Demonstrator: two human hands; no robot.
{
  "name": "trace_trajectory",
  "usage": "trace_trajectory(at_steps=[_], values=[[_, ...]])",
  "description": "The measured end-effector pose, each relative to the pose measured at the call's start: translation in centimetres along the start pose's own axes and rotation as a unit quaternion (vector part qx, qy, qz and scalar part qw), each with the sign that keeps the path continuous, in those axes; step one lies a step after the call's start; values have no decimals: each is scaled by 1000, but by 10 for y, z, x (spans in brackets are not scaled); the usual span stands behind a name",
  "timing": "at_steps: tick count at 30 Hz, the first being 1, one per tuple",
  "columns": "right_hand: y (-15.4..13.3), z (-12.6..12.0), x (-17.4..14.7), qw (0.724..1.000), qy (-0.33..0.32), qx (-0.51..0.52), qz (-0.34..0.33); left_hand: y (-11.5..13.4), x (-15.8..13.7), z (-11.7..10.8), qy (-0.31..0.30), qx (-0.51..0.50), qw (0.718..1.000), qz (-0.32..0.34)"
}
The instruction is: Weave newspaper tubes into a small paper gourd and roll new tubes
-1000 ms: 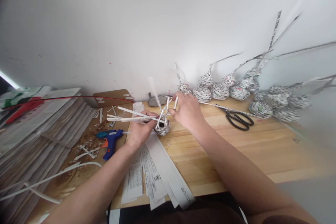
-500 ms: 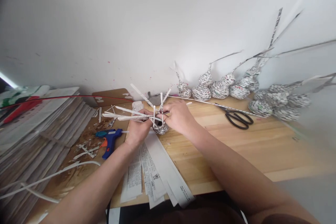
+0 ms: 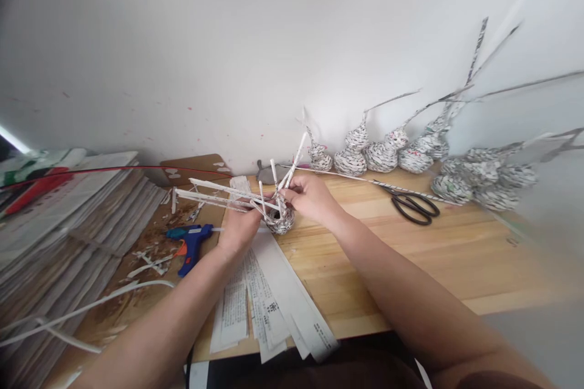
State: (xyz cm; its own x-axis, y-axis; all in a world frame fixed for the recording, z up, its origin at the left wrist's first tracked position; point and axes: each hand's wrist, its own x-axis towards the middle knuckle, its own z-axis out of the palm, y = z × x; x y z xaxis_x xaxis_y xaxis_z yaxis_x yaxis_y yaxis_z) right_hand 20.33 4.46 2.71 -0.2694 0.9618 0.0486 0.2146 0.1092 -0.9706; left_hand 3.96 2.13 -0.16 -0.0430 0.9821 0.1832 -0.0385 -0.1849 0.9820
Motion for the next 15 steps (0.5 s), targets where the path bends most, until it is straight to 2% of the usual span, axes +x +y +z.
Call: trace_trajectory(at_steps=[2, 4, 10, 15], values=[[-3, -4, 0, 998, -46, 30, 34, -3, 0, 1, -3, -15, 1000, 0], [-5, -7, 0, 997, -64, 38, 35, -6, 1, 1, -3, -23, 1000, -3], [-1, -6, 2, 996, -52, 45, 56, -10, 0, 3, 18, -45, 999, -15], [-2, -6, 1, 996, -63, 12, 68, -10, 1, 3, 23, -31, 999, 17]])
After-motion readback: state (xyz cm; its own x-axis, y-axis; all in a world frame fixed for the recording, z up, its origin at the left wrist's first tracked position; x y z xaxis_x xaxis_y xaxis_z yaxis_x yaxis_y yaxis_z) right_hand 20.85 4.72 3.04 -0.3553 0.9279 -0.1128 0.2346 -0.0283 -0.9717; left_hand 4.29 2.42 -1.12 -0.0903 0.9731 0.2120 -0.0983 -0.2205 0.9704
